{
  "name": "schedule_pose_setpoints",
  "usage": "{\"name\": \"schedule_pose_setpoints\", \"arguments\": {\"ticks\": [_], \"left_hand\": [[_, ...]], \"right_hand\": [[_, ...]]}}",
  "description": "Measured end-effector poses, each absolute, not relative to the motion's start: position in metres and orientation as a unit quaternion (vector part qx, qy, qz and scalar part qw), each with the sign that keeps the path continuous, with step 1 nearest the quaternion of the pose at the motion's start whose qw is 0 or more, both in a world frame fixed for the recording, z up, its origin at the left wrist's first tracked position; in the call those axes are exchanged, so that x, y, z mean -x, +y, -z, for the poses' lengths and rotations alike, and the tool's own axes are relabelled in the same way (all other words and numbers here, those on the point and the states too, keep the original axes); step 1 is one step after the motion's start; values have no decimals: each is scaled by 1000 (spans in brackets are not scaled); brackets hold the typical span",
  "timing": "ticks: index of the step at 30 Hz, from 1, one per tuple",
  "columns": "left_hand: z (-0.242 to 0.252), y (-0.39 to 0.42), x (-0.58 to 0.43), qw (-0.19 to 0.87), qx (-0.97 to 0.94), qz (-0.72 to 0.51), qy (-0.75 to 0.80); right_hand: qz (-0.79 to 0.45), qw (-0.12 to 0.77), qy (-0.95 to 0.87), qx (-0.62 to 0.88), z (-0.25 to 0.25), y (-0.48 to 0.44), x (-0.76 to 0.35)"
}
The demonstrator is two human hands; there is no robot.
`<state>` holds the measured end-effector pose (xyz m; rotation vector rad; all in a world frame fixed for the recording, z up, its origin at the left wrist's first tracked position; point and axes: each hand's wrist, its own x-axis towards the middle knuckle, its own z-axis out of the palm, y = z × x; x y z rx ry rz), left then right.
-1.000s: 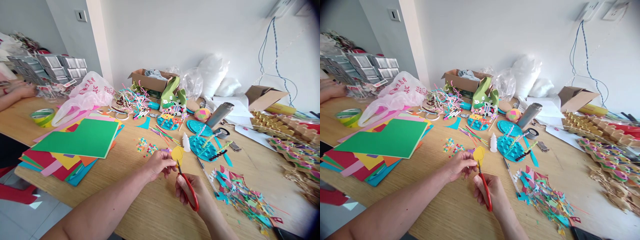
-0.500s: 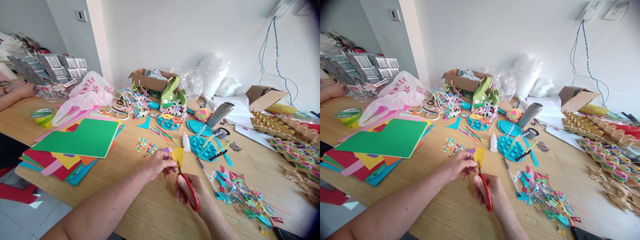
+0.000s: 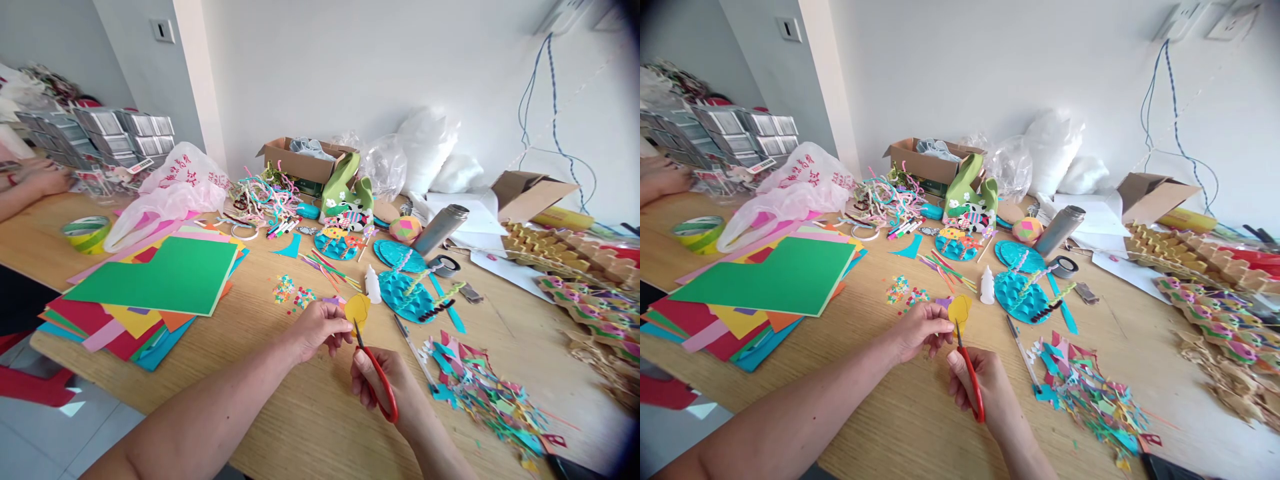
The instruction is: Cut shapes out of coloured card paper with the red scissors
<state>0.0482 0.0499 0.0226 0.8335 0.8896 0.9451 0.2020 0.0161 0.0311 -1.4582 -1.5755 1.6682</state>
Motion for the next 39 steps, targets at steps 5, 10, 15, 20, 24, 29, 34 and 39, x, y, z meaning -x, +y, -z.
{"name": "schedule_pose_setpoints", "arguments": {"ticks": [5,10,15,20,24,29,34,39], "left_hand": [[-23,50,-48,720,-380,-421,400],[-24,49,-48,723,-379,-416,401],[-23,49,-49,722,-380,-415,402],[-22,49,-49,723,-379,-417,399],[-22,49,-49,721,-380,-417,403],[-23,49,-49,722,-382,-414,402],[-23,49,-49,721,-384,-416,399],[-22,50,-48,722,-384,-411,403]], "right_hand": [[-605,215,-578,504,-30,17,-203],[-606,218,-577,503,-29,17,-204],[-604,214,-572,512,-31,16,-203],[-603,212,-565,521,-30,17,-203],[-604,212,-562,524,-29,17,-203],[-602,213,-560,528,-31,17,-202],[-601,212,-563,526,-31,17,-202],[-606,218,-557,525,-29,16,-204]]}}
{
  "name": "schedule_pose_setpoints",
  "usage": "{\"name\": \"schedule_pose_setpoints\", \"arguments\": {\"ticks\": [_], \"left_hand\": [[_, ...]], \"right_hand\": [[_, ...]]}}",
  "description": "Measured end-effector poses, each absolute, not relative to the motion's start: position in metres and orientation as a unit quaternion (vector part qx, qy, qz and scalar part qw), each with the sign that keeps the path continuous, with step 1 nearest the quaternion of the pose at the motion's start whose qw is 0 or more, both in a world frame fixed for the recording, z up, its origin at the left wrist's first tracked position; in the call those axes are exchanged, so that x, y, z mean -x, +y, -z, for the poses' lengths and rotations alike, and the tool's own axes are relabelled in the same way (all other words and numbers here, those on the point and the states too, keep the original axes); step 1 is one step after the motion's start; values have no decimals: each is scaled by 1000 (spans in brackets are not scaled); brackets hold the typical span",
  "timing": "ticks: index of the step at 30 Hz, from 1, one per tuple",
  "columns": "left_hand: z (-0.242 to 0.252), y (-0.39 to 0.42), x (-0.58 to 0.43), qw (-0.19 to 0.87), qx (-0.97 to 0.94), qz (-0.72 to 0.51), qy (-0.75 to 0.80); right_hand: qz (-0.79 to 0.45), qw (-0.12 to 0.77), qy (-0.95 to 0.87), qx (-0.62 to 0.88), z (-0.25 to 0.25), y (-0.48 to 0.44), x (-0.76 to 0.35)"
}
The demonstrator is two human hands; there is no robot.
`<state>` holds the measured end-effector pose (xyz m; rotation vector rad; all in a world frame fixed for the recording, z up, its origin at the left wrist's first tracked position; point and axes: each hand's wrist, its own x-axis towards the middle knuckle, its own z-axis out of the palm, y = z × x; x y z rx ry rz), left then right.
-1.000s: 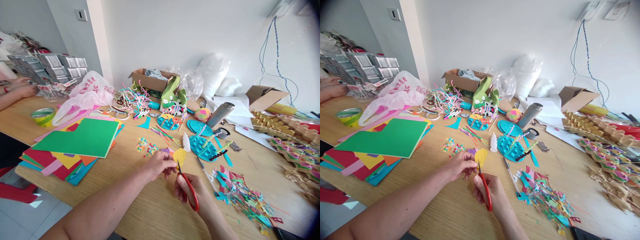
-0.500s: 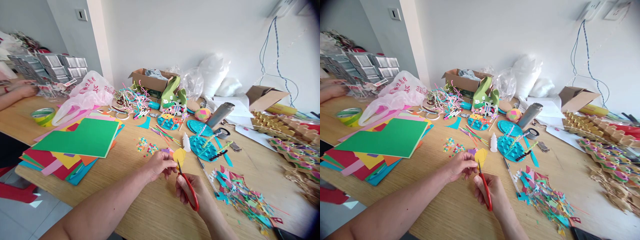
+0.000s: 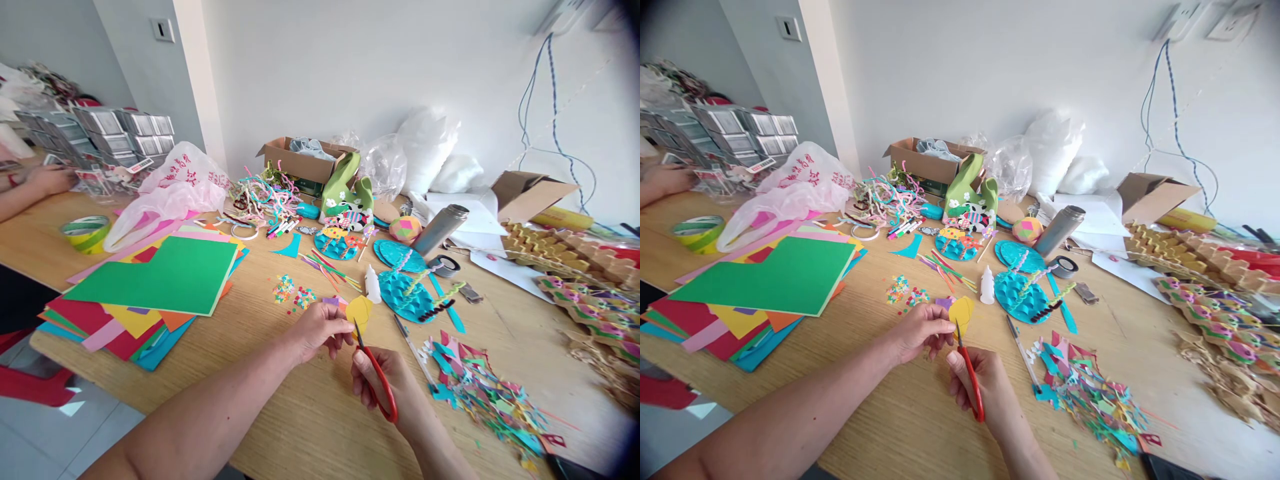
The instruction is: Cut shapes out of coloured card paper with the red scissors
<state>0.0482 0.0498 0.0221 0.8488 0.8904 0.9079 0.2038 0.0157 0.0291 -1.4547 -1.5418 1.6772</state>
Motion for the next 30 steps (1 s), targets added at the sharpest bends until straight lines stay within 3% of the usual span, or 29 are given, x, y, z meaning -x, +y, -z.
{"name": "schedule_pose_setpoints", "arguments": {"ticks": [12,30], "left_hand": [[-26,51,-47,698,-360,-458,416],[-21,53,-44,738,-354,-438,372]], "right_hand": [[-622,180,-578,497,-26,15,-204],[-630,239,-564,478,-31,17,-205]]}}
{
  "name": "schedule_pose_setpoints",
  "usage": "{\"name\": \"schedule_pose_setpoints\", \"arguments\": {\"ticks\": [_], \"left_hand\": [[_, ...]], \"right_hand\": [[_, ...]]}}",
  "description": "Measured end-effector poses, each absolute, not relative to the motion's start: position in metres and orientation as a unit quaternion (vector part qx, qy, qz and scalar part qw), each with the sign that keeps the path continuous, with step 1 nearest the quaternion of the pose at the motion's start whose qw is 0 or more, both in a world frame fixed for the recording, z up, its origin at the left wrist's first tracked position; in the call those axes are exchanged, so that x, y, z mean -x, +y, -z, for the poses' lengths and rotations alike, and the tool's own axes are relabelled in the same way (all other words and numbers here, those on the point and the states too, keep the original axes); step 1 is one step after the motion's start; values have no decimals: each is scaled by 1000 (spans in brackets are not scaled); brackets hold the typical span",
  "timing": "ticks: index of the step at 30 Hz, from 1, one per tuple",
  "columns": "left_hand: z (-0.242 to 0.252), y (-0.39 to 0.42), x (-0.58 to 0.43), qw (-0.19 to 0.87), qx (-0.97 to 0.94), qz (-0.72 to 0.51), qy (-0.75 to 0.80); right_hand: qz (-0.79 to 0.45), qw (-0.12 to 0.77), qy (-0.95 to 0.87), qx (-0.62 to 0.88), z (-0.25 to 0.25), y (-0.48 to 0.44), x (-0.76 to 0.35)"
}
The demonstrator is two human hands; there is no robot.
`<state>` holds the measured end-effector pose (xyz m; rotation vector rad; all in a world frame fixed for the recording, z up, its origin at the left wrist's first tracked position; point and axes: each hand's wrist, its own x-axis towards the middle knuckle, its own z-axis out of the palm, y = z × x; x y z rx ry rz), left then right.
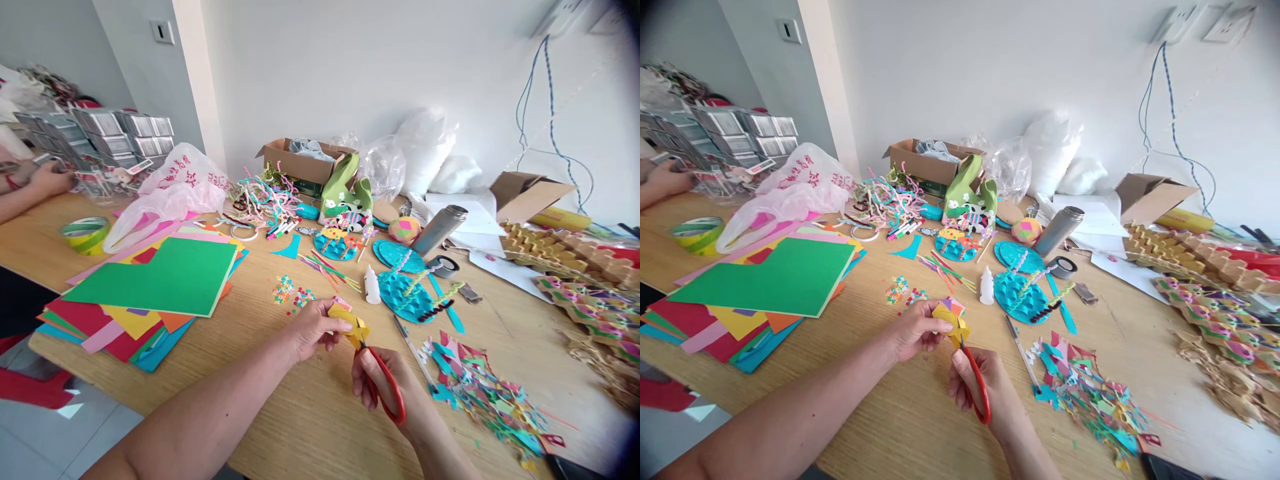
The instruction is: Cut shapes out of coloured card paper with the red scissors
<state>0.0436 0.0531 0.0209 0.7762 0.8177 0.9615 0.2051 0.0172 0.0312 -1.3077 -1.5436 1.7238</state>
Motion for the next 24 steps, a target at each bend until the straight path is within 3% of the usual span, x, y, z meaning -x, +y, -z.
{"name": "schedule_pose_setpoints", "arguments": {"ticks": [24], "left_hand": [[-21,50,-46,700,-423,-397,417]], "right_hand": [[-637,245,-570,459,-30,17,-205]]}}
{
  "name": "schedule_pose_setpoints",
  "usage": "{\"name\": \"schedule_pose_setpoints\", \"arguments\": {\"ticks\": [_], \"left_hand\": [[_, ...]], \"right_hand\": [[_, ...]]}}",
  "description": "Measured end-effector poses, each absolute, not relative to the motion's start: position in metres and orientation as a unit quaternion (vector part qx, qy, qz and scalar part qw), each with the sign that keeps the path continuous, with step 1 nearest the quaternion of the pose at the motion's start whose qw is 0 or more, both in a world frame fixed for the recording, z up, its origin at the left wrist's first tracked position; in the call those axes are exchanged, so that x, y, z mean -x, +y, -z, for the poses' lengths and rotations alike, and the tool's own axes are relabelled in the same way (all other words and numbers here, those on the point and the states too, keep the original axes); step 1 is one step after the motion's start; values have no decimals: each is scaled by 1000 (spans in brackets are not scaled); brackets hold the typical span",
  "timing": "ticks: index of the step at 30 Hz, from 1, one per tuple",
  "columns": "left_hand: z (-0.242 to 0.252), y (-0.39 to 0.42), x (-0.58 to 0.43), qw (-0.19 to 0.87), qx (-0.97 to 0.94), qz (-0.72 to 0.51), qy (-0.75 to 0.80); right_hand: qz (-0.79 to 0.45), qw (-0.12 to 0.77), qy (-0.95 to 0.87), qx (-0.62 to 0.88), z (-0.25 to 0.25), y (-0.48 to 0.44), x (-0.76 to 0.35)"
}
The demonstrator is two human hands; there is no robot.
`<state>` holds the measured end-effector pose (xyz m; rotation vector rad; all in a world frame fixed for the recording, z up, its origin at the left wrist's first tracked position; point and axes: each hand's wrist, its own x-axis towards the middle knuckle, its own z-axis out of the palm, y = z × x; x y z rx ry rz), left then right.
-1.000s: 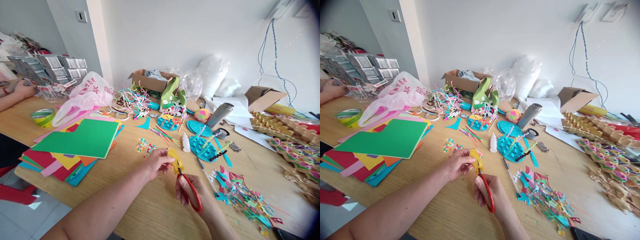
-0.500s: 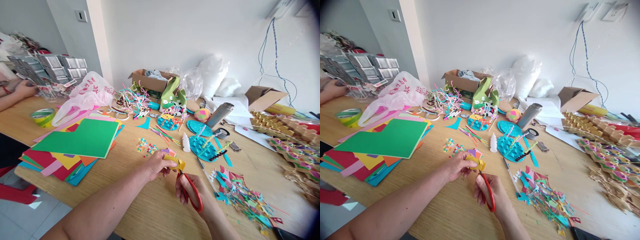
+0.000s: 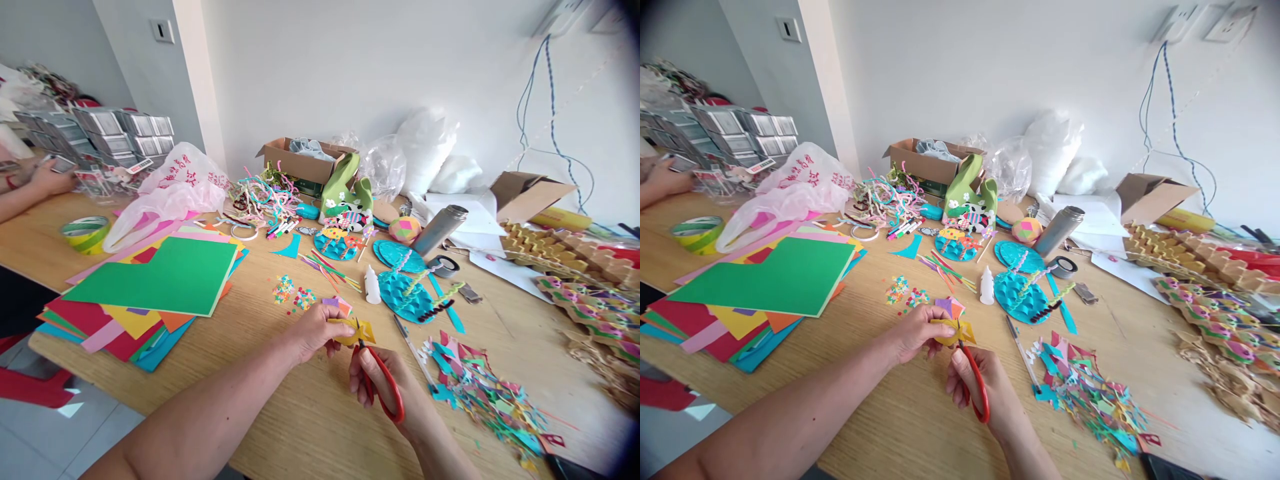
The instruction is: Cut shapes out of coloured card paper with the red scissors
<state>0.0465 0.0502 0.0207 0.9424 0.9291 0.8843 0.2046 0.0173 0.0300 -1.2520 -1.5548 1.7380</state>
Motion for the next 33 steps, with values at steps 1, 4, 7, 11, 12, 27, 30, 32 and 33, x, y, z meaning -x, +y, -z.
{"name": "schedule_pose_setpoints", "arguments": {"ticks": [1,4,7,11,12,27,30,32,33], "left_hand": [[-21,50,-47,700,-423,-397,417],[-21,50,-47,701,-422,-399,415],[-21,50,-48,699,-421,-405,412],[-21,49,-48,693,-424,-409,416],[-21,49,-49,691,-425,-410,416],[-22,49,-48,692,-436,-408,406],[-22,49,-48,694,-431,-405,410],[-22,49,-48,696,-429,-404,410],[-22,49,-48,697,-428,-403,409]], "right_hand": [[-637,245,-568,460,-30,17,-205],[-638,246,-566,460,-29,17,-206],[-643,250,-563,455,-27,16,-207],[-644,248,-563,454,-27,16,-207],[-644,248,-563,454,-28,16,-206],[-629,246,-574,464,-31,16,-205],[-626,244,-573,470,-31,17,-205],[-627,241,-573,469,-29,17,-205],[-627,242,-573,468,-29,17,-205]]}}
